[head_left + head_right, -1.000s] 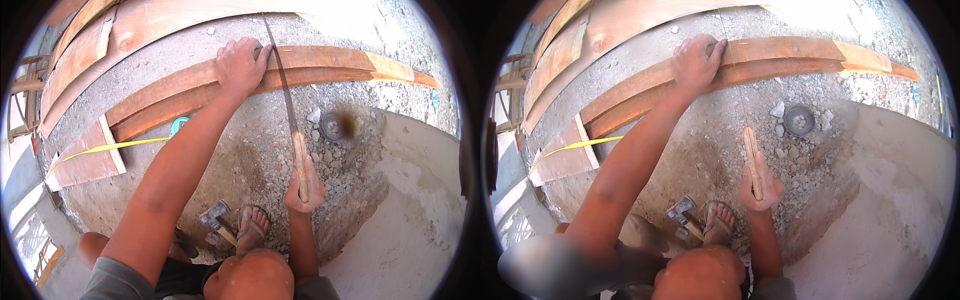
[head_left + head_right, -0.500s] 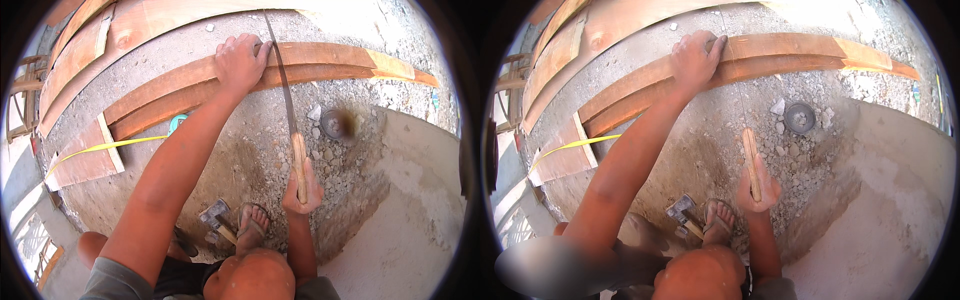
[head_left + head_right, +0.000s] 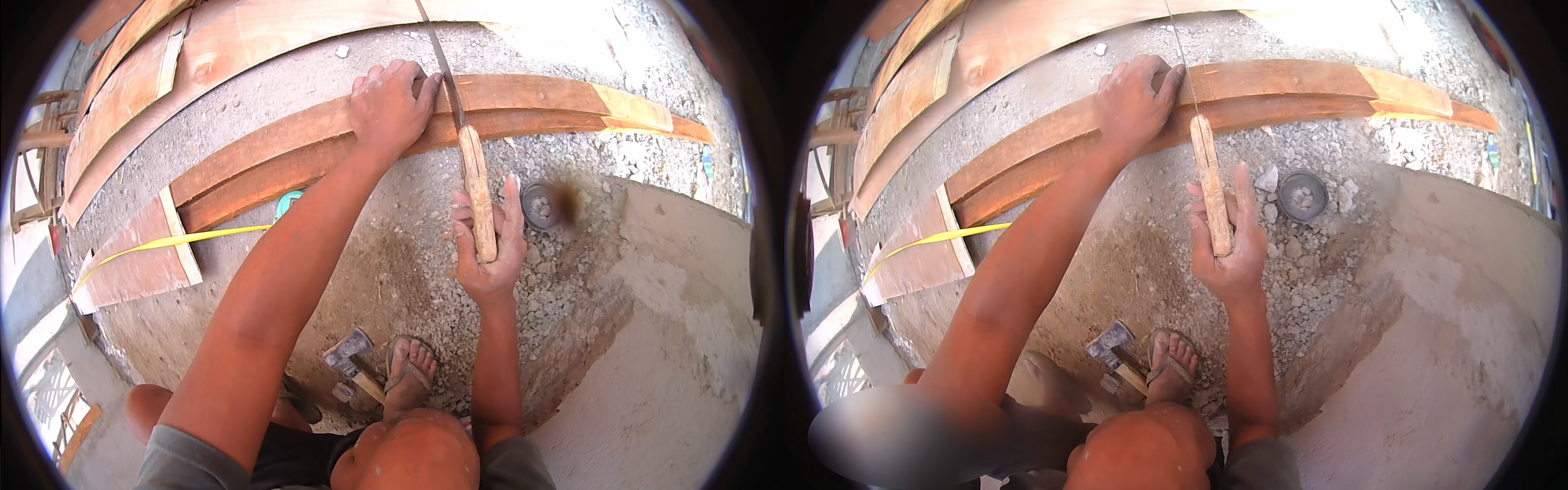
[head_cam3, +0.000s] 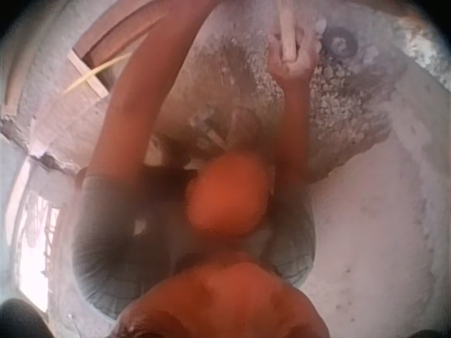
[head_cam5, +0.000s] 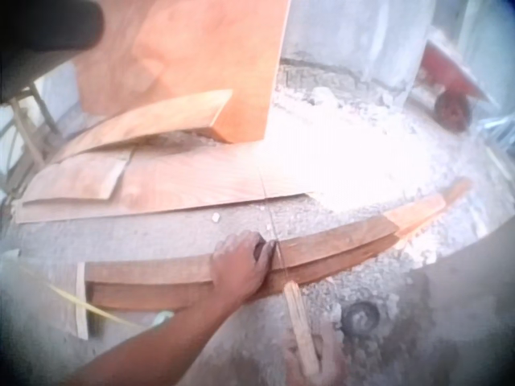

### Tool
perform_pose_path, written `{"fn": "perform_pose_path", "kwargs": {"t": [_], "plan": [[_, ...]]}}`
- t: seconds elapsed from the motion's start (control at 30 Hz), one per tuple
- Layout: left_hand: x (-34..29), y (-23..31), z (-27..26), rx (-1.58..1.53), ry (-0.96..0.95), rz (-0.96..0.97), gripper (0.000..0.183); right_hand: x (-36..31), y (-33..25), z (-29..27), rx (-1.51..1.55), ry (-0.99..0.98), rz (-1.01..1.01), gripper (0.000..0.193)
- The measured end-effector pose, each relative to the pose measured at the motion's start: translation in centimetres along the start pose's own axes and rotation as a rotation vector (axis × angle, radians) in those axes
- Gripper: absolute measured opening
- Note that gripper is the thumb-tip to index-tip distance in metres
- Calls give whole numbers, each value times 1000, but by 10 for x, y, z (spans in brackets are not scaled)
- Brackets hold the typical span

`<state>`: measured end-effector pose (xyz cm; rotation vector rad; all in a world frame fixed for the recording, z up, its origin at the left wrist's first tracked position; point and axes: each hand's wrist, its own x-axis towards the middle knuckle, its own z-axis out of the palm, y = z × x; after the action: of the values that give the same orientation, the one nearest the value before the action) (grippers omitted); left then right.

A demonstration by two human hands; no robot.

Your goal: The person measures wooden boards using a tape measure and cuts a board with a hand saw.

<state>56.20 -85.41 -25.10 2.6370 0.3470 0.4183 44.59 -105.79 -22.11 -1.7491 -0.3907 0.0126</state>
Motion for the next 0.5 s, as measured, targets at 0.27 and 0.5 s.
{"fn": "perform_pose_path", "kwargs": {"t": [0.27, 0.5], "plan": [[0, -1, 1, 19, -18, -8, 36, 8, -2, 15, 135, 212, 109, 49], [-1, -1, 0, 42, -28, -14, 37, 14, -23, 13, 159, 181, 362, 22]]}}
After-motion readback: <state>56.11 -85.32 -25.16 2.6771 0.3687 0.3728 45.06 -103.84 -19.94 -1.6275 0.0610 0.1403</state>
